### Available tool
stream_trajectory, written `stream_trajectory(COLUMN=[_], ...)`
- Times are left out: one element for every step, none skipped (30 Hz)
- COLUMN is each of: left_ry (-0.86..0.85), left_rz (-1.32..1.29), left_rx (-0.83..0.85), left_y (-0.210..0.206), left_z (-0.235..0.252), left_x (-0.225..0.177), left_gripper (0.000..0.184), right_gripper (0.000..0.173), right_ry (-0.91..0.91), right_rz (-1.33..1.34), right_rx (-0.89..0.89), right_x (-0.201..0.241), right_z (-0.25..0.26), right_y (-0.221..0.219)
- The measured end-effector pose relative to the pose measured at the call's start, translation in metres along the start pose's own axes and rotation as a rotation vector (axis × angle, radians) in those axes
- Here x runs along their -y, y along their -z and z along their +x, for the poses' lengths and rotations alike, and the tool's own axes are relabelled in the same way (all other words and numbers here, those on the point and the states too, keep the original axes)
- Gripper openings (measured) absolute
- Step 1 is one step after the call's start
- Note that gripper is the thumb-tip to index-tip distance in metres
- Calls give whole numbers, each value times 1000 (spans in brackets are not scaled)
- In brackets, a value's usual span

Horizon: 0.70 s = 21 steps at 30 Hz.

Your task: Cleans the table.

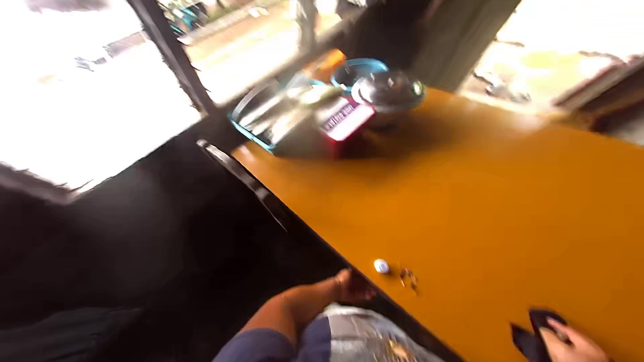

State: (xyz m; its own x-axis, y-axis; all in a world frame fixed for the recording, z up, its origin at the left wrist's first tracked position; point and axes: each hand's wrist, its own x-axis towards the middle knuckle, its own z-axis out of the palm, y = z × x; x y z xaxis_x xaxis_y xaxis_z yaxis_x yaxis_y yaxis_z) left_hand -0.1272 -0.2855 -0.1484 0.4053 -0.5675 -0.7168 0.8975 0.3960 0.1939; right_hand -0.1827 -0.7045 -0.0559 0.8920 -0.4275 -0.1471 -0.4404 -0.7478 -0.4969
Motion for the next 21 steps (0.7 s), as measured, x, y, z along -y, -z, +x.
stream_trajectory(left_ry=[16,41,60,69,78,80,76,79,85,88,88,88,90,92,95,101,107,112,117,118,119], left_rz=[16,36,53,58,53,47,42,34,29,34,45,62,76,83,83,77,71,66,62,58,49], left_rx=[15,10,-14,-37,-51,-52,-51,-47,-47,-46,-42,-36,-36,-41,-49,-55,-56,-47,-34,-16,-2], left_y=[1,-1,-6,-8,-9,-8,-8,-8,-8,-8,-8,-8,-8,-8,-8,-6,-5,-3,-2,-1,0], left_z=[-2,-4,-6,-7,-7,-6,-4,-3,-3,-2,-3,-3,-4,-4,-4,-4,-3,-2,-2,-2,-2], left_x=[0,-1,-5,-7,-7,-8,-8,-5,-4,-4,-4,-5,-5,-5,-5,-4,-3,-3,-3,-3,-3], left_gripper=[72,72,72,72,71,70,69,67,66,65,65,65,65,65,64,64,65,66,68,70,72], right_gripper=[46,51,54,55,53,50,47,45,44,44,42,40,38,35,33,32,33,33,34,35,36], right_ry=[-27,-38,-62,-94,-124,-136,-134,-120,-85,-34,26,84,146,203,233,222,185,134,82,32,-22], right_rz=[0,-7,-36,-67,-91,-92,-69,-44,-30,-33,-43,-50,-51,-32,22,109,209,288,312,287,228], right_rx=[-79,-149,-186,-196,-193,-198,-203,-204,-206,-197,-190,-193,-204,-222,-223,-202,-186,-183,-209,-244,-269], right_x=[-15,-18,-6,16,40,63,84,99,110,120,131,142,151,158,163,165,164,159,147,132,115], right_z=[-17,-35,-46,-54,-60,-65,-67,-71,-75,-77,-79,-80,-80,-78,-76,-75,-74,-75,-78,-84,-92], right_y=[-7,-14,-21,-29,-41,-54,-68,-84,-100,-116,-130,-141,-149,-156,-159,-157,-150,-138,-126,-114,-104])
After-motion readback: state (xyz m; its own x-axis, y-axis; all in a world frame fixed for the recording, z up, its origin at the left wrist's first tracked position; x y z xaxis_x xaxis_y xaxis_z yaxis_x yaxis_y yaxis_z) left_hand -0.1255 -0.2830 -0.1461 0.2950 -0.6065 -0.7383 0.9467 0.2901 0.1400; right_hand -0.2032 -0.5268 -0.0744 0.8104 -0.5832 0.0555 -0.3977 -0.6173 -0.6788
